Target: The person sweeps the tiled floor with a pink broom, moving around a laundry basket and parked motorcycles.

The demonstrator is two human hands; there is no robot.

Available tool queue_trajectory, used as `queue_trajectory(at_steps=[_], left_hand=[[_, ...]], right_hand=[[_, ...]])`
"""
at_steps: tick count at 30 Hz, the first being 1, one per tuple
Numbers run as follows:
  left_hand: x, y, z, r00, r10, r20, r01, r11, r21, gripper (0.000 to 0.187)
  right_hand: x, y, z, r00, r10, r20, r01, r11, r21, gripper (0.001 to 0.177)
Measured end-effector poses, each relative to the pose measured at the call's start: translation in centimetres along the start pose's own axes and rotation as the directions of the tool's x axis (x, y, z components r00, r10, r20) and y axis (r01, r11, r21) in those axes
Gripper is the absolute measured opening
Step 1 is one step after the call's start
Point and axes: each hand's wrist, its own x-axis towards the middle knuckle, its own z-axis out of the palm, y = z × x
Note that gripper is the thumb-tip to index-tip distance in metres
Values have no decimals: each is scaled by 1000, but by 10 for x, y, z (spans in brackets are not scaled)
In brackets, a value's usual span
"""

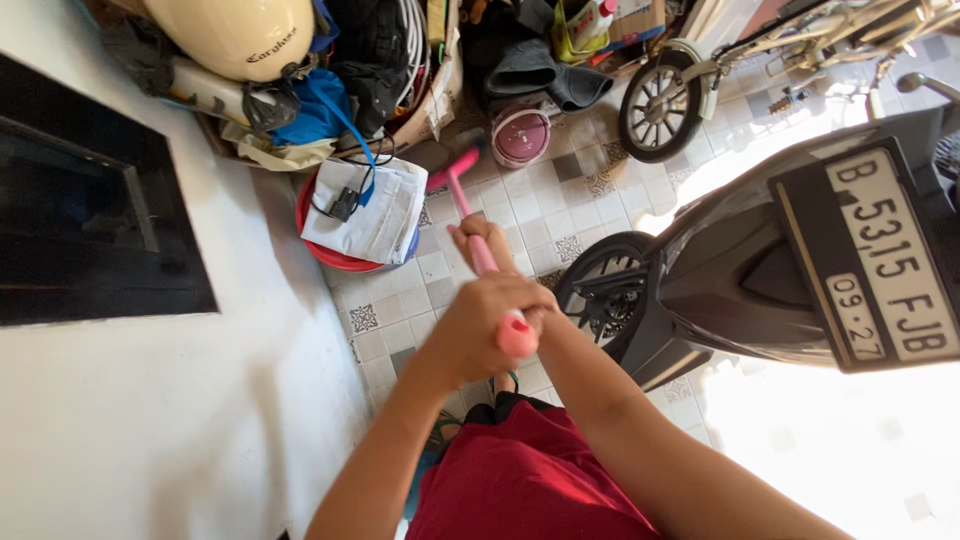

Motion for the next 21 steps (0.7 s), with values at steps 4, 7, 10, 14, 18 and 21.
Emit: queue_trajectory(at_steps=[4,7,10,14,18,21], left_hand=[[22,37,-44,1000,-31,-1,31,997,76,13],[28,60,-66,991,-131,2,131,986,-101,14],[33,75,-73,988,-139,-71,128,983,-134,13],[32,80,-61,995,-68,-74,71,997,41,11],[32,42,-10,999,15,33,-19,994,111,5],[37,10,21,989,67,132,-81,991,110,9]], right_hand=[[-28,-33,10,993,-79,89,50,956,290,17],[-37,-40,9,942,-270,199,322,892,-317,22],[-40,-41,6,985,-125,123,169,865,-472,16],[-21,-44,2,927,-361,105,372,841,-394,21],[17,-39,-18,995,-68,69,86,950,-301,38],[13,-25,-32,966,-255,31,251,910,-330,34]])
